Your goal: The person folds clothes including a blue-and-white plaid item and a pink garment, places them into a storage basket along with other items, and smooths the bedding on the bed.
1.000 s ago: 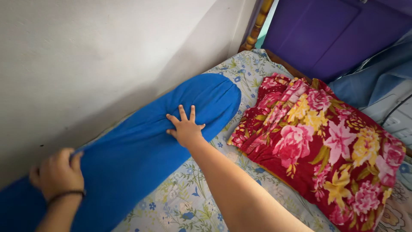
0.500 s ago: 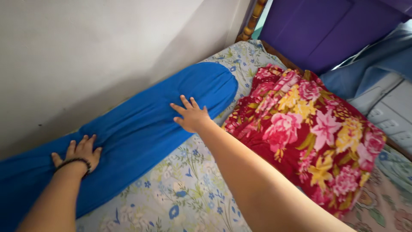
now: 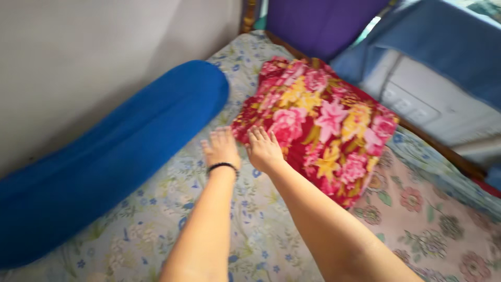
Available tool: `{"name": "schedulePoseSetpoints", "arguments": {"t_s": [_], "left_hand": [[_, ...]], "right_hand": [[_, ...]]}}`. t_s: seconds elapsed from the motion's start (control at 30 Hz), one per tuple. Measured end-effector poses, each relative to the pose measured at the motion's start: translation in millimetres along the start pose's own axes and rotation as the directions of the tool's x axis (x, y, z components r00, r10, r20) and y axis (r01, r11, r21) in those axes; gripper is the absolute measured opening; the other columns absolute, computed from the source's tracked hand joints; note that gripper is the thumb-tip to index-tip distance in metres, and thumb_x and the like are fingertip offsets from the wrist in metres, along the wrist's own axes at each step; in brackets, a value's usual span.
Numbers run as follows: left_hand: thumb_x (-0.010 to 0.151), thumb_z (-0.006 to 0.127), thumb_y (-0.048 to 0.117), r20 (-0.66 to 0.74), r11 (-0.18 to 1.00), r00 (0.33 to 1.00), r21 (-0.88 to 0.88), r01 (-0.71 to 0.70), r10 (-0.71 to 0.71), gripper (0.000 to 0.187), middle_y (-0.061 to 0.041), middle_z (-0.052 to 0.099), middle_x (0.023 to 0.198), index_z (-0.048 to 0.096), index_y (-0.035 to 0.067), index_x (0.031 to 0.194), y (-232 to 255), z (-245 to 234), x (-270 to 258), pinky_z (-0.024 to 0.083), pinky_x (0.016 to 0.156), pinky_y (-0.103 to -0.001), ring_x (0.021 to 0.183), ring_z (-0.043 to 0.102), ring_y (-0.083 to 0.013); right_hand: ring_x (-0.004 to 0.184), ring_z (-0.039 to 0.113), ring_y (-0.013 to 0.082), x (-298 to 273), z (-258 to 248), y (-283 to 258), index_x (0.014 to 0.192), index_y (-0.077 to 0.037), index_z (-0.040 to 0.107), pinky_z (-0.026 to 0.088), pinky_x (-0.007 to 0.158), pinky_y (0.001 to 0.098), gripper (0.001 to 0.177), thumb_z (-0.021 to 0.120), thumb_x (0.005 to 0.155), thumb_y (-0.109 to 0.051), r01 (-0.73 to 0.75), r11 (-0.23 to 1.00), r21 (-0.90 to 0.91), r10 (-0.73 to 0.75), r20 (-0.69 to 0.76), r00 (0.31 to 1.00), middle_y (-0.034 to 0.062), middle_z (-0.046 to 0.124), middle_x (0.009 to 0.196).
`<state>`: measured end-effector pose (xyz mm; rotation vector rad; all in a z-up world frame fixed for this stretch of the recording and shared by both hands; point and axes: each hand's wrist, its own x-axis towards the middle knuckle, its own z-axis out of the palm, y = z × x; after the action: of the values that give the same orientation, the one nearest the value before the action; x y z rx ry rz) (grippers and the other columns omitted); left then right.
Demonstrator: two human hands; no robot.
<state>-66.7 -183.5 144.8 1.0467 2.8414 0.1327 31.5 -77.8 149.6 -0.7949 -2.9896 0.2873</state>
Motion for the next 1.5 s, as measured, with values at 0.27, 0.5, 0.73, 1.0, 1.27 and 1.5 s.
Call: {"name": "schedulePoseSetpoints", "arguments": {"t_s": [0.27, 0.5, 0.73, 1.0, 1.27, 1.5], "left_hand": [[0.101, 0.048, 0.022, -0.021, 0.942, 0.943, -0.056, -0.332, 0.331, 0.069, 0.001, 0.030, 0.165, 0.020, 0.039, 0.161, 193.4, -39.4, -38.9, 0.020, 0.119, -0.063, 0.150, 0.029, -0.0283], [0.099, 0.055, 0.024, 0.147, 0.865, 0.856, 0.007, -0.502, 0.495, 0.068, 0.004, 0.030, 0.166, 0.025, 0.038, 0.159, 297.2, -70.4, -100.5, 0.020, 0.119, -0.067, 0.150, 0.032, -0.0241], [0.100, 0.052, 0.025, 0.215, 0.814, 0.793, -0.022, -0.580, 0.571, 0.068, 0.005, 0.027, 0.166, 0.022, 0.038, 0.160, 364.9, -78.1, -120.2, 0.019, 0.119, -0.066, 0.150, 0.031, -0.0239], [0.102, 0.049, 0.020, 0.211, 0.628, 0.606, -0.053, -0.777, 0.767, 0.065, 0.006, 0.028, 0.166, 0.024, 0.039, 0.159, 422.4, -97.3, -157.9, 0.014, 0.120, -0.066, 0.151, 0.030, -0.0229], [0.100, 0.051, 0.018, 0.220, 0.332, 0.313, -0.059, -0.941, 0.924, 0.064, 0.005, 0.032, 0.166, 0.029, 0.032, 0.159, 441.7, -112.5, -235.0, 0.017, 0.121, -0.065, 0.152, 0.031, -0.0229], [0.098, 0.053, 0.021, 0.271, 0.180, 0.153, -0.080, -0.980, 0.950, 0.068, 0.008, 0.032, 0.164, 0.025, 0.031, 0.159, 474.4, -110.9, -319.1, 0.015, 0.120, -0.065, 0.149, 0.032, -0.0215]], "right_hand": [[0.155, 0.017, 0.0282, -83.2, -99.0, 116.3, 0.159, -0.015, 0.026, 0.014, 0.124, 0.0526, 0.080, 0.060, 0.090, -0.035, -0.169, 0.986, -0.012, 0.169, 0.125, 0.978, 0.0094, 0.026, 0.165], [0.157, 0.014, 0.0266, -162.2, -134.1, 202.8, 0.159, -0.012, 0.028, 0.013, 0.124, 0.0529, 0.077, 0.060, 0.092, -0.034, -0.297, 0.950, -0.102, 0.309, 0.151, 0.939, 0.0092, 0.022, 0.168], [0.156, 0.016, 0.0264, -207.0, -160.2, 256.0, 0.158, -0.012, 0.031, 0.014, 0.124, 0.0520, 0.072, 0.056, 0.094, -0.032, -0.375, 0.921, -0.105, 0.386, 0.106, 0.917, 0.0095, 0.024, 0.168], [0.156, 0.020, 0.0263, -275.0, -185.2, 283.1, 0.158, -0.011, 0.034, 0.016, 0.124, 0.0513, 0.066, 0.051, 0.096, -0.027, -0.571, 0.814, -0.104, 0.574, 0.005, 0.819, 0.0095, 0.031, 0.166], [0.155, 0.020, 0.0262, -377.7, -171.0, 275.5, 0.156, -0.005, 0.035, 0.016, 0.125, 0.0479, 0.062, 0.048, 0.098, -0.025, -0.811, 0.584, 0.008, 0.811, -0.047, 0.584, 0.0097, 0.032, 0.165], [0.155, 0.020, 0.0262, -478.7, -170.5, 264.5, 0.156, -0.010, 0.035, 0.015, 0.125, 0.0486, 0.062, 0.048, 0.099, -0.027, -0.880, 0.460, 0.121, 0.888, -0.039, 0.459, 0.0090, 0.032, 0.165]]}}
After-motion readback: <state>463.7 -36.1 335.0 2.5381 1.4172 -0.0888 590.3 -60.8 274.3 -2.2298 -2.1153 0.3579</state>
